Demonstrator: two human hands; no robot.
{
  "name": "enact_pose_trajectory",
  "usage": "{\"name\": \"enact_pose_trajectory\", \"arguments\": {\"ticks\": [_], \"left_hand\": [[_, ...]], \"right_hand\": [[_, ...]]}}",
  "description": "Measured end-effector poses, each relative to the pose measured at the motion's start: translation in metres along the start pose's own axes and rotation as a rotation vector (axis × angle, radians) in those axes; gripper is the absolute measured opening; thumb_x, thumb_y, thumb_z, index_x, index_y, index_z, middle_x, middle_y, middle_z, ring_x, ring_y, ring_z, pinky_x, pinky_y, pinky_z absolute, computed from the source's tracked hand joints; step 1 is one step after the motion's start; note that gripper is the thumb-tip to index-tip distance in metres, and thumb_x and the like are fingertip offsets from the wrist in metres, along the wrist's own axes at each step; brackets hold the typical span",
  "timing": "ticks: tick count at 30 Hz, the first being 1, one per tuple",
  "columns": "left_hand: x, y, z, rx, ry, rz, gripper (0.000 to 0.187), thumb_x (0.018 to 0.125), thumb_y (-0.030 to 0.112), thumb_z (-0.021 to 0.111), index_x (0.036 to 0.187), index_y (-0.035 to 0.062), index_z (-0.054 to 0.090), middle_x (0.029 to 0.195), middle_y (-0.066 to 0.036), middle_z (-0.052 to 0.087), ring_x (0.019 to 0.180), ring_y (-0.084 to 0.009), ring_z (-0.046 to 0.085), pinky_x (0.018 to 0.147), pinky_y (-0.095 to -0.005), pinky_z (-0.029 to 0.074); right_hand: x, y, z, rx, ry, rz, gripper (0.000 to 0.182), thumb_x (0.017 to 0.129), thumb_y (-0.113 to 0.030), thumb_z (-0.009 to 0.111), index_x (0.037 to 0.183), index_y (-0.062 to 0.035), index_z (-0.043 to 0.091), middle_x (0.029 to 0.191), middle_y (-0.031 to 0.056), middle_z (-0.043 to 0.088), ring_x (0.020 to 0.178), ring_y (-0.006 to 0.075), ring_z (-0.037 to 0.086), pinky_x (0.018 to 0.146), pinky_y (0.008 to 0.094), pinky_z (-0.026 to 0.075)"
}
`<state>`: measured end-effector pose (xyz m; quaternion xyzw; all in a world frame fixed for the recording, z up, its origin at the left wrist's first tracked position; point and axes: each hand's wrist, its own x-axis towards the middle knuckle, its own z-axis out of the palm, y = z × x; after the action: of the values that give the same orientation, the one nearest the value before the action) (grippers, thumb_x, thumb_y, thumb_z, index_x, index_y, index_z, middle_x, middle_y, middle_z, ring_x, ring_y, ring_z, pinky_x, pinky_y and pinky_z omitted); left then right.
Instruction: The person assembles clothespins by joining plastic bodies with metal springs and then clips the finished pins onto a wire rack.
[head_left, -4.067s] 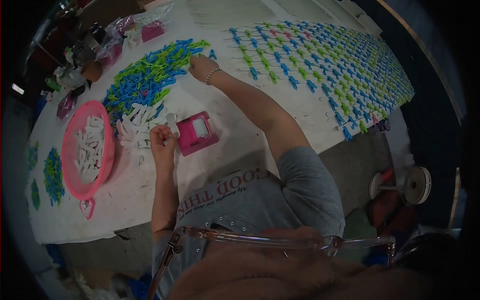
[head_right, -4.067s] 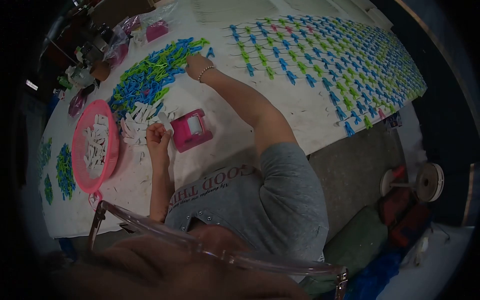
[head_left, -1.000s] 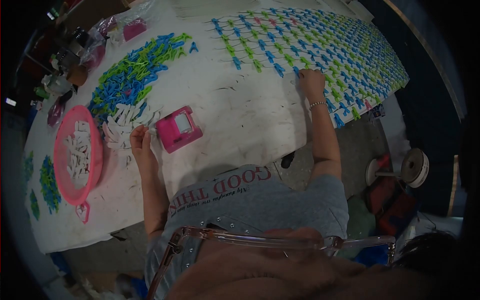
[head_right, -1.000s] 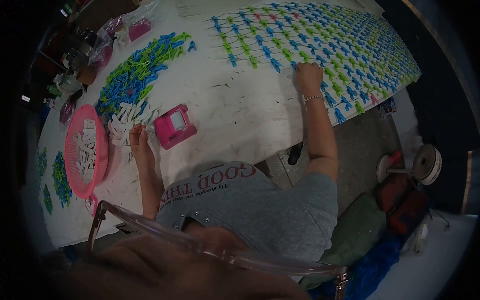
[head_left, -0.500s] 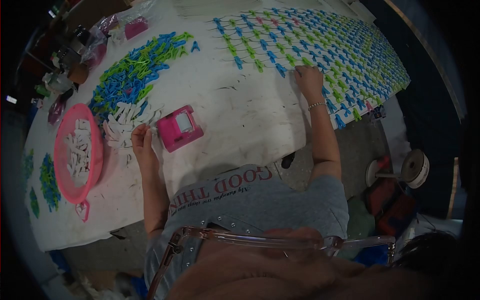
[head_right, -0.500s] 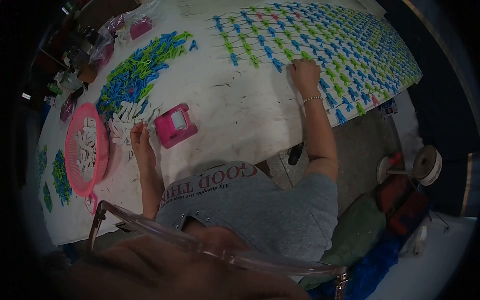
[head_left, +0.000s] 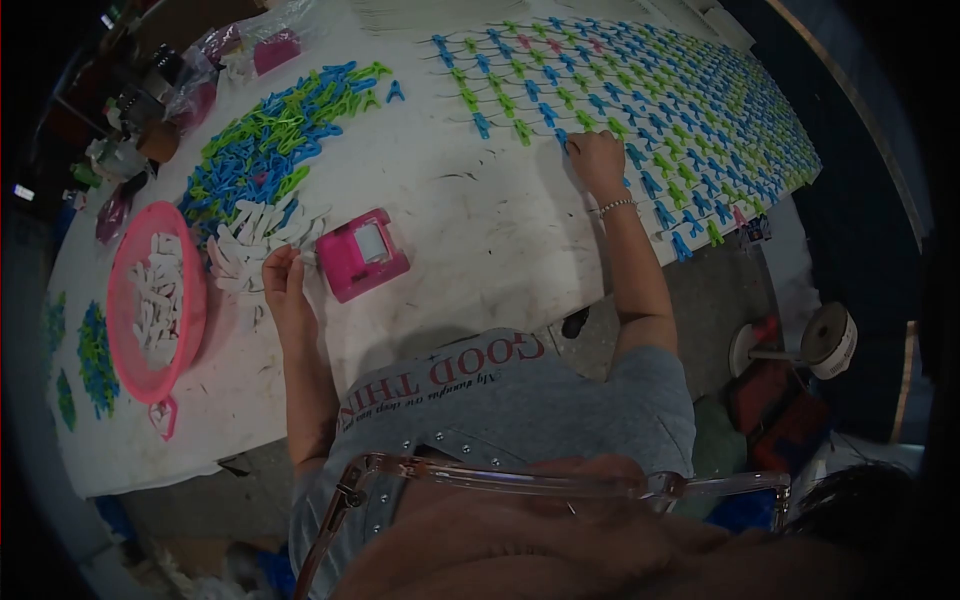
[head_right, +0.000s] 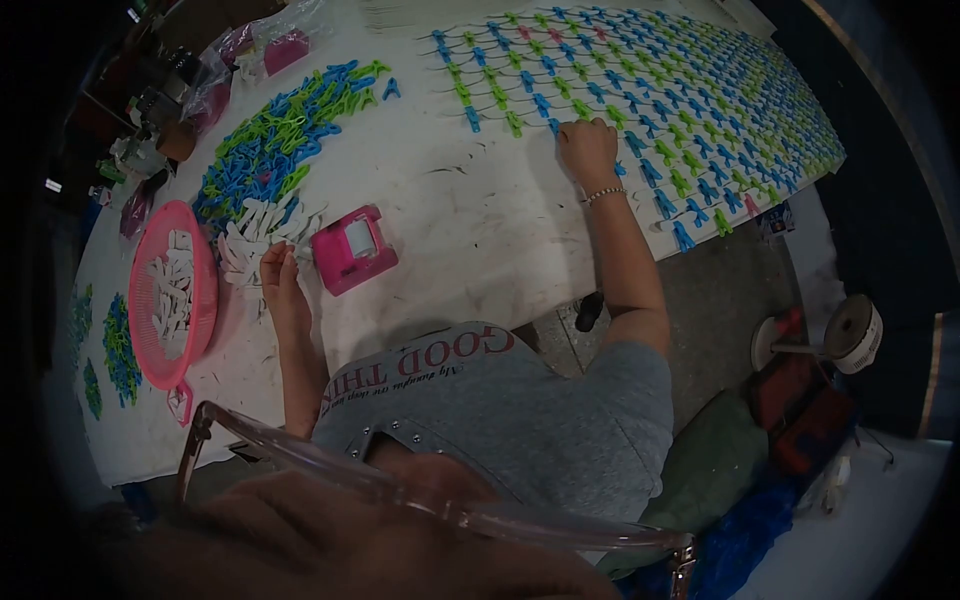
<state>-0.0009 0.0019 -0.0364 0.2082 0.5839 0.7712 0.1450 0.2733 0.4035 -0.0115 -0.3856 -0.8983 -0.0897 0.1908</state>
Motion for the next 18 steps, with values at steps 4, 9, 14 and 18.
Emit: {"name": "enact_pose_trajectory", "arguments": {"ticks": [4, 9, 14, 18], "left_hand": [[0.000, 0.000, -0.001, 0.004, 0.020, -0.012, 0.026, 0.091, 0.006, 0.057, 0.116, 0.0029, 0.052, 0.106, -0.005, 0.057, 0.100, -0.0115, 0.052, 0.091, -0.0240, 0.039], [0.000, 0.001, -0.002, -0.014, 0.020, -0.025, 0.026, 0.090, 0.006, 0.057, 0.116, 0.0022, 0.052, 0.106, -0.005, 0.057, 0.099, -0.0117, 0.052, 0.091, -0.0242, 0.038], [0.001, -0.001, -0.003, 0.012, 0.018, -0.026, 0.026, 0.090, 0.006, 0.057, 0.115, 0.0021, 0.053, 0.106, -0.005, 0.057, 0.099, -0.0117, 0.052, 0.092, -0.0245, 0.038], [0.001, -0.001, -0.003, 0.027, 0.015, -0.017, 0.024, 0.091, 0.006, 0.056, 0.115, 0.0021, 0.053, 0.105, -0.005, 0.057, 0.099, -0.0118, 0.052, 0.092, -0.0248, 0.038]], "right_hand": [[-0.007, 0.019, -0.019, 0.101, 0.171, 0.045, 0.016, 0.081, -0.021, 0.066, 0.092, -0.0102, 0.073, 0.076, 0.0080, 0.068, 0.075, 0.0273, 0.061, 0.066, 0.0417, 0.048], [-0.040, 0.051, -0.038, 0.048, 0.181, 0.126, 0.016, 0.081, -0.021, 0.067, 0.090, -0.0090, 0.073, 0.079, 0.0084, 0.068, 0.074, 0.0286, 0.060, 0.063, 0.0412, 0.048], [-0.069, 0.046, -0.037, -0.009, 0.148, 0.127, 0.015, 0.080, -0.021, 0.066, 0.090, -0.0116, 0.073, 0.082, 0.0071, 0.067, 0.078, 0.0272, 0.060, 0.069, 0.0406, 0.047], [-0.072, 0.041, -0.028, -0.047, 0.116, 0.187, 0.014, 0.080, -0.020, 0.065, 0.089, -0.0122, 0.073, 0.083, 0.0065, 0.067, 0.082, 0.0269, 0.059, 0.074, 0.0400, 0.045]]}}
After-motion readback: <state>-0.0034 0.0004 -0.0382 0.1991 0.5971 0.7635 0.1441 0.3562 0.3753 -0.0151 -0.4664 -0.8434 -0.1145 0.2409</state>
